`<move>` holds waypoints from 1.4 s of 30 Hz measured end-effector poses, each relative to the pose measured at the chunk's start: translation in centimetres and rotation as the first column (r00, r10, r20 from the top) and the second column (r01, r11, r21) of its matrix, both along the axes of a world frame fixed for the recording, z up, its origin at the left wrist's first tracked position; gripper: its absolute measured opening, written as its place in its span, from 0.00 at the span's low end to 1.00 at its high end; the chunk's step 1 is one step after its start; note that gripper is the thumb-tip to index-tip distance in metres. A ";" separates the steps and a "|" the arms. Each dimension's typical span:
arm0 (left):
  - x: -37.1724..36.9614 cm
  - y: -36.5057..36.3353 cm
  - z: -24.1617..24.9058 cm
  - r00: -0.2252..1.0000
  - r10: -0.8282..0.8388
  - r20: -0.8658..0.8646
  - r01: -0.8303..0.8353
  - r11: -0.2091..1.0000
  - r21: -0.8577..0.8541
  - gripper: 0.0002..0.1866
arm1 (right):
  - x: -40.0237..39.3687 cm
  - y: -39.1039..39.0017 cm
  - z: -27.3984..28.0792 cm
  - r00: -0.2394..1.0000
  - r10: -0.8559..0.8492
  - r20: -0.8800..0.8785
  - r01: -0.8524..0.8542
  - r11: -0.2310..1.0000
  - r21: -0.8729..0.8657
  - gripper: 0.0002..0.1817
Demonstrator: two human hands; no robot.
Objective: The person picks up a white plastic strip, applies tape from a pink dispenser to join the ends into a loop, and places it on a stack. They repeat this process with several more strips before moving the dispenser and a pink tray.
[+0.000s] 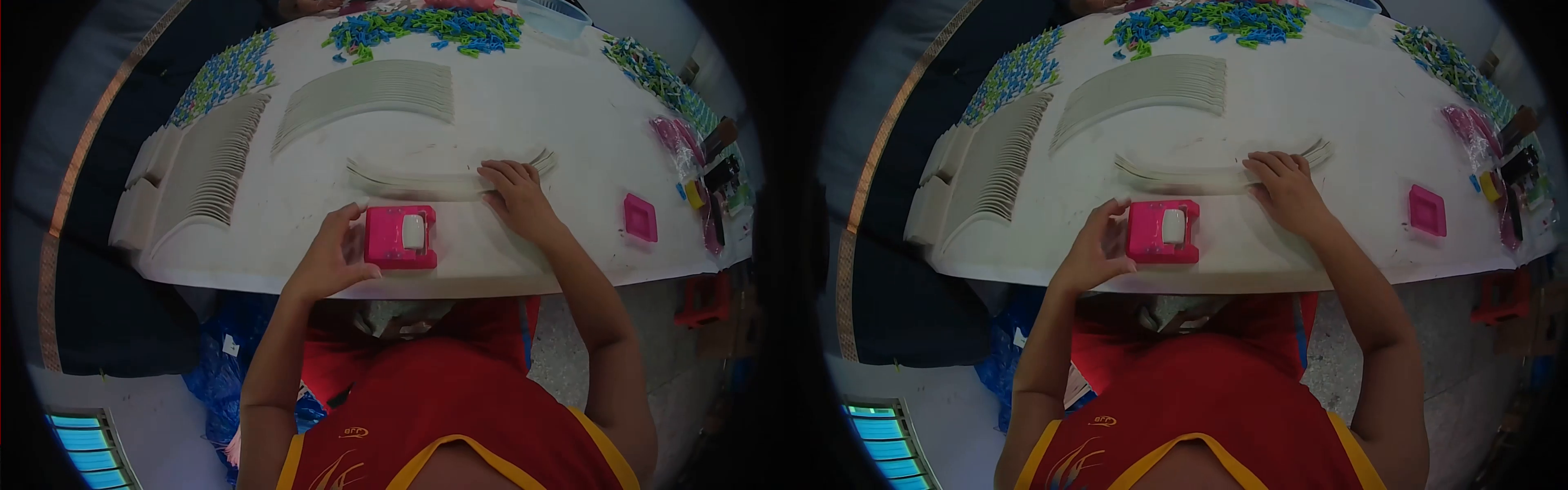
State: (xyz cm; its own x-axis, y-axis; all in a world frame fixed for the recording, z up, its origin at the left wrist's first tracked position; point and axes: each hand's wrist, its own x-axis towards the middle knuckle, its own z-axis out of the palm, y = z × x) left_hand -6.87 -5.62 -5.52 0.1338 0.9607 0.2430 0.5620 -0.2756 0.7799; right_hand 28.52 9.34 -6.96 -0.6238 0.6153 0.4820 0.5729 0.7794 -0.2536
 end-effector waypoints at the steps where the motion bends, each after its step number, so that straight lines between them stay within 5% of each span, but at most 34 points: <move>1: 1.0 -0.5 -0.3 0.993 0.010 -0.121 -0.002 0.998 0.065 0.53 | -0.1 0.1 -0.2 1.000 0.006 -0.001 -0.006 1.000 -0.024 0.22; 3: 2.6 -1.3 -0.3 0.973 0.032 -0.227 -0.004 0.992 0.123 0.60 | -0.1 0.9 -0.9 0.999 0.027 0.025 -0.026 0.998 -0.052 0.20; 5: 3.4 -1.1 0.4 0.930 0.127 -0.344 -0.137 0.991 -0.003 0.62 | 0.0 0.9 -0.9 0.998 0.043 0.039 -0.040 0.997 -0.066 0.19; 9: 3.3 -0.7 -0.3 0.949 0.204 -0.240 -0.223 0.973 -0.057 0.61 | 1.2 -0.2 -0.1 0.999 0.048 0.024 -0.046 0.996 -0.070 0.16; 20: 2.6 -1.1 -0.9 0.993 0.117 0.005 -0.117 0.992 -0.036 0.58 | 6.2 -3.5 0.2 1.000 0.006 0.018 -0.004 0.996 -0.088 0.16; 26: 3.0 -1.4 -0.9 0.958 0.140 -0.250 -0.112 0.986 0.122 0.56 | 6.6 -3.9 -0.3 0.997 -0.070 0.028 0.071 0.996 -0.051 0.17; 42: 2.7 -1.7 -1.1 0.947 0.126 -0.296 -0.078 0.982 0.169 0.55 | 5.6 -4.8 -0.6 0.987 -0.152 -0.050 0.158 0.976 0.149 0.07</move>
